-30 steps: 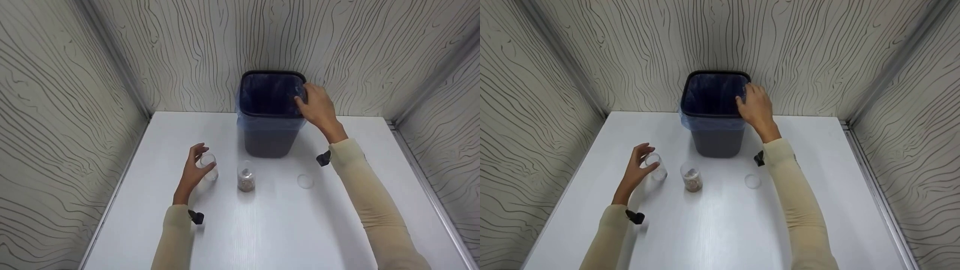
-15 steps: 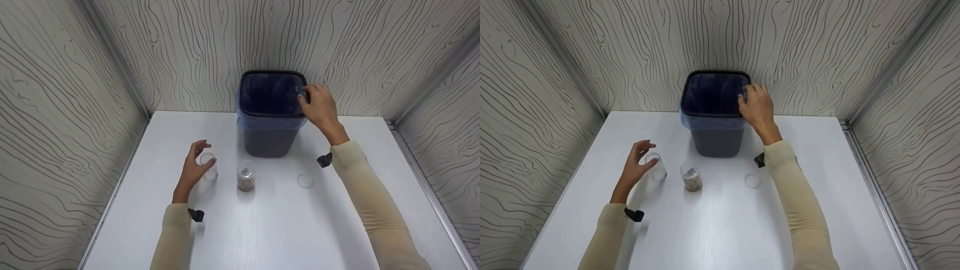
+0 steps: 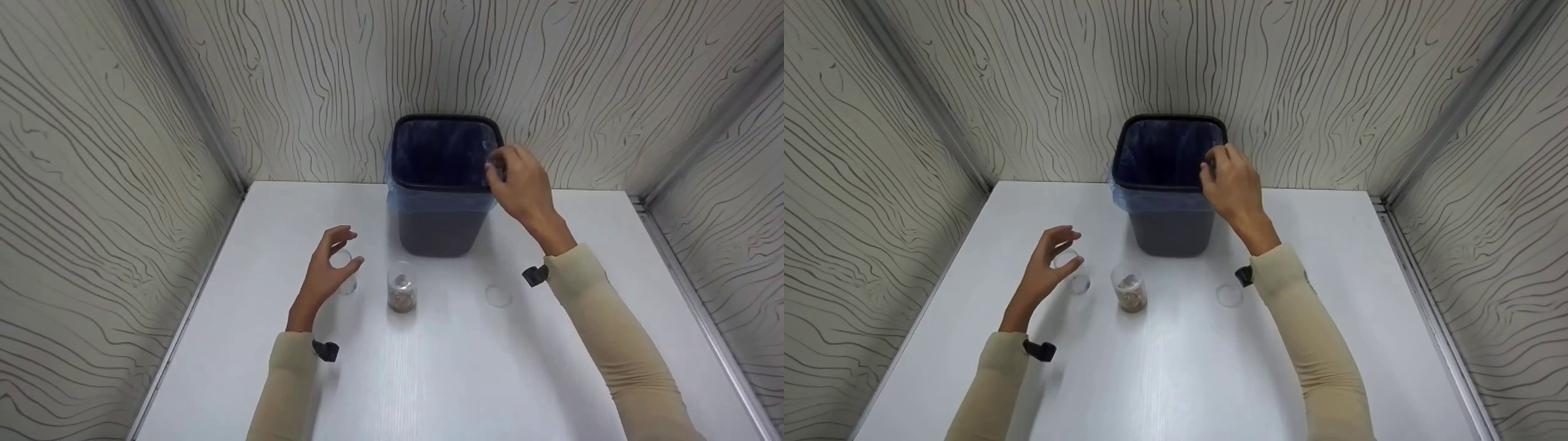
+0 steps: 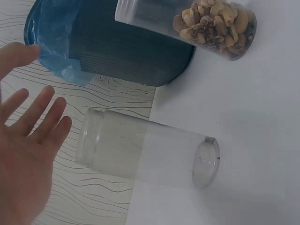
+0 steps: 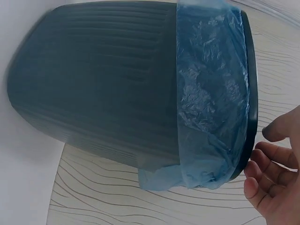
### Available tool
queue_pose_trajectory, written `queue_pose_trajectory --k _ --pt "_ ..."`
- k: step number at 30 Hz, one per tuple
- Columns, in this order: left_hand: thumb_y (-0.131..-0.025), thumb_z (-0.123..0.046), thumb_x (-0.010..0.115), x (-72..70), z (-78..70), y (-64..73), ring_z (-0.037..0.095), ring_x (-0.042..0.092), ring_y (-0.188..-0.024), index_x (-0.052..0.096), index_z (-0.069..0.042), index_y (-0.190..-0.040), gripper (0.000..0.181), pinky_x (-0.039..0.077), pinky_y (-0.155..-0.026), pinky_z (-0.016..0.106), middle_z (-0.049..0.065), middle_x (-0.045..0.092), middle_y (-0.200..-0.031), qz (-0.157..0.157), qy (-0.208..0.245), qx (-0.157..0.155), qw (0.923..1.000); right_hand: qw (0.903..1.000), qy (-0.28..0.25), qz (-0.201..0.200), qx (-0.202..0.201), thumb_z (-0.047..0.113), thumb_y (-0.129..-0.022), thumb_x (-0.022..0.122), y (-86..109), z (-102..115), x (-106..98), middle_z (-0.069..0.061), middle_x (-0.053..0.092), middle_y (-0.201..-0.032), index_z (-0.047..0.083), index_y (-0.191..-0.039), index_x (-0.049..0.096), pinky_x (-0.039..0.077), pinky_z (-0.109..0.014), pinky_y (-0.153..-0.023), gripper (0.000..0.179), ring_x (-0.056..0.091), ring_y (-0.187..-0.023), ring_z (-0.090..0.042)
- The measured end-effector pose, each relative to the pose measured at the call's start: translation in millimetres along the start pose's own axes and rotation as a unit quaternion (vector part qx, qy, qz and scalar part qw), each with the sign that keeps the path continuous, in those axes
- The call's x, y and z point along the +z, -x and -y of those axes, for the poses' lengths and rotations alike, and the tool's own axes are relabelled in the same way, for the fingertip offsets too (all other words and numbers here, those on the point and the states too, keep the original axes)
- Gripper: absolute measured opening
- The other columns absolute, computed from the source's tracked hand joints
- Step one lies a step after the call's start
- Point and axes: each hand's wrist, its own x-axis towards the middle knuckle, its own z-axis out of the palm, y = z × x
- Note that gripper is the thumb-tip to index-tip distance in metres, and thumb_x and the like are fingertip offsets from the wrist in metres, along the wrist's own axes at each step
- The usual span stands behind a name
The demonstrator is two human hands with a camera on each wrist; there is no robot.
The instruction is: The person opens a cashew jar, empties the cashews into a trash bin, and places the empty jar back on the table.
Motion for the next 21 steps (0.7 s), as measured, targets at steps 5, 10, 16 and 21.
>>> queue_pose_trajectory --k 5,10,16,21 --pt "-0.090 -0.009 0.081 5.6 -3.8 1.3 0.030 0.059 -0.139 0.050 -0.009 -0.150 0.067 0.043 -0.122 0.045 0.011 0.064 -0.141 0.016 -0.004 0.015 0.9997 0.9994 -0.006 0.002 -0.033 0.014 -0.103 0.067 11.5 10.7 -2.2 -0.018 0.068 -0.100 0.000 -0.109 0.070 0.052 -0.046 -0.073 0.016 0.065 -0.085 -0.033" --pt "-0.089 -0.009 0.082 13.5 -5.7 3.9 0.033 0.059 -0.139 0.050 -0.006 -0.150 0.069 0.043 -0.122 0.046 0.013 0.063 -0.141 0.030 -0.005 0.021 0.9993 0.9981 -0.011 0.014 -0.059 0.014 -0.103 0.068 22.9 21.9 0.2 -0.014 0.068 -0.096 0.002 -0.105 0.069 0.053 -0.040 -0.072 0.012 0.065 -0.081 -0.028" --pt "-0.089 -0.007 0.082 21.9 -5.2 7.8 0.031 0.060 -0.138 0.050 -0.006 -0.150 0.068 0.044 -0.122 0.043 0.012 0.064 -0.141 0.044 -0.006 0.022 0.9988 0.9962 -0.015 0.035 -0.078 0.013 -0.102 0.068 39.2 32.7 7.5 -0.012 0.070 -0.098 0.004 -0.107 0.071 0.056 -0.040 -0.075 0.011 0.067 -0.085 -0.027" --pt "-0.090 -0.007 0.082 26.4 -3.7 11.9 0.032 0.059 -0.138 0.049 -0.007 -0.150 0.068 0.044 -0.122 0.045 0.013 0.063 -0.141 0.050 0.001 0.023 0.9985 0.9949 -0.017 0.050 -0.085 0.013 -0.101 0.070 52.1 38.1 16.1 -0.011 0.070 -0.100 0.004 -0.108 0.071 0.057 -0.040 -0.076 0.011 0.066 -0.086 -0.026"
